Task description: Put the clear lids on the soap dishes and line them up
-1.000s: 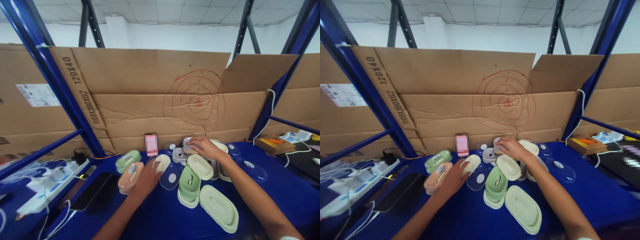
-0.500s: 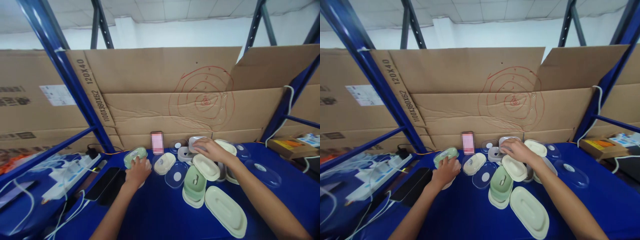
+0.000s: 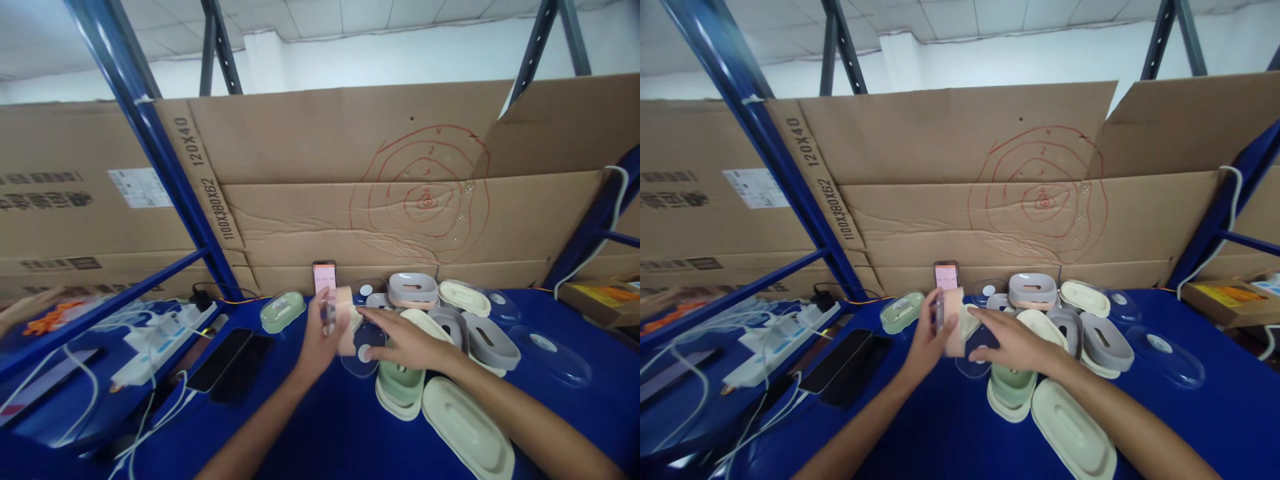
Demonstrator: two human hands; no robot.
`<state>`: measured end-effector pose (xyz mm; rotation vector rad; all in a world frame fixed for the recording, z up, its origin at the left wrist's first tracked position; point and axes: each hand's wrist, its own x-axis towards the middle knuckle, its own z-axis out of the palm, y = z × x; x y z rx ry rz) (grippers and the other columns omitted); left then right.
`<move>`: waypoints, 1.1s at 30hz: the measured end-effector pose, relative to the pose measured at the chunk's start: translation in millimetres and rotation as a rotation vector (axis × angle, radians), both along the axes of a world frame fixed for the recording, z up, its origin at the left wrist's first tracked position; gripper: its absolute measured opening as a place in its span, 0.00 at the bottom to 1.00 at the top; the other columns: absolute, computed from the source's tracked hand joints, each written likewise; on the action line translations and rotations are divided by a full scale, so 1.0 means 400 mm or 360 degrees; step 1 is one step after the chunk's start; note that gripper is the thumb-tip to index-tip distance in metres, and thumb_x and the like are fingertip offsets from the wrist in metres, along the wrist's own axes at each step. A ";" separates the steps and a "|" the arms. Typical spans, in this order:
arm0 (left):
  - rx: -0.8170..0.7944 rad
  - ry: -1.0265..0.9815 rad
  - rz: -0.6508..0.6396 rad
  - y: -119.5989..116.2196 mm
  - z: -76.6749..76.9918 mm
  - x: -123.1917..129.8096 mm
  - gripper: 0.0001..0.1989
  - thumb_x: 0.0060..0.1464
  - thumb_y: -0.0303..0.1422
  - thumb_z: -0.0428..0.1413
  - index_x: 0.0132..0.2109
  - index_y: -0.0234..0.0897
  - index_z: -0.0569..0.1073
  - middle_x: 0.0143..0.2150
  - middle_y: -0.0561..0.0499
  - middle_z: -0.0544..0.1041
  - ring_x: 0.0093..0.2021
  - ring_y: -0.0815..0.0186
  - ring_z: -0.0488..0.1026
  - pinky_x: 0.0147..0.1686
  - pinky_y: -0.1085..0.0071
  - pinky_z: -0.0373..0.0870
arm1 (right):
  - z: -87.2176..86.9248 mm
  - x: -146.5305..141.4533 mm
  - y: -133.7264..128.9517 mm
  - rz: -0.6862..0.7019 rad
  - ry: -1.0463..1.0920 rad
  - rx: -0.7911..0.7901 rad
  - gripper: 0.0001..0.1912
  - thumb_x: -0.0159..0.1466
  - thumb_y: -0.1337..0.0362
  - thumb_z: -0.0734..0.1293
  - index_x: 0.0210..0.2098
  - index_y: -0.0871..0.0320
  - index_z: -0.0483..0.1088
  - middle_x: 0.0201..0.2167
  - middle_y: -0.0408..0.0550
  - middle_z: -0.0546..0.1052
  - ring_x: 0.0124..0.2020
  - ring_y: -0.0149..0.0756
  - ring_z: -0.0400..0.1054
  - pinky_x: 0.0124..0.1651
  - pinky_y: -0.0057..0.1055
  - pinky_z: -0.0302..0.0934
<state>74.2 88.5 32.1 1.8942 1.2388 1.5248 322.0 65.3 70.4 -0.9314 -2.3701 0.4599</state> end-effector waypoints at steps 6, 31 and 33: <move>-0.0175 -0.0571 -0.0149 -0.042 -0.049 0.110 0.34 0.67 0.53 0.58 0.71 0.45 0.58 0.70 0.40 0.69 0.65 0.54 0.73 0.60 0.58 0.75 | -0.045 -0.042 0.003 -0.0058 0.0581 -0.0471 0.37 0.67 0.43 0.73 0.70 0.50 0.67 0.64 0.57 0.74 0.61 0.52 0.73 0.62 0.49 0.70; -0.0032 -0.0047 -0.0260 -0.022 -0.061 0.040 0.29 0.63 0.44 0.61 0.68 0.45 0.67 0.69 0.39 0.66 0.71 0.49 0.65 0.70 0.49 0.63 | -0.048 -0.056 0.024 -0.0076 0.1469 -0.1439 0.32 0.58 0.47 0.82 0.54 0.52 0.72 0.42 0.45 0.81 0.46 0.39 0.77 0.48 0.34 0.69; 0.0038 0.0033 -0.0251 -0.020 -0.037 0.022 0.27 0.63 0.42 0.61 0.67 0.45 0.69 0.69 0.40 0.66 0.71 0.49 0.64 0.71 0.47 0.61 | -0.051 -0.054 0.025 -0.0129 0.1486 -0.1393 0.33 0.57 0.47 0.82 0.55 0.52 0.71 0.40 0.44 0.81 0.44 0.38 0.76 0.47 0.33 0.68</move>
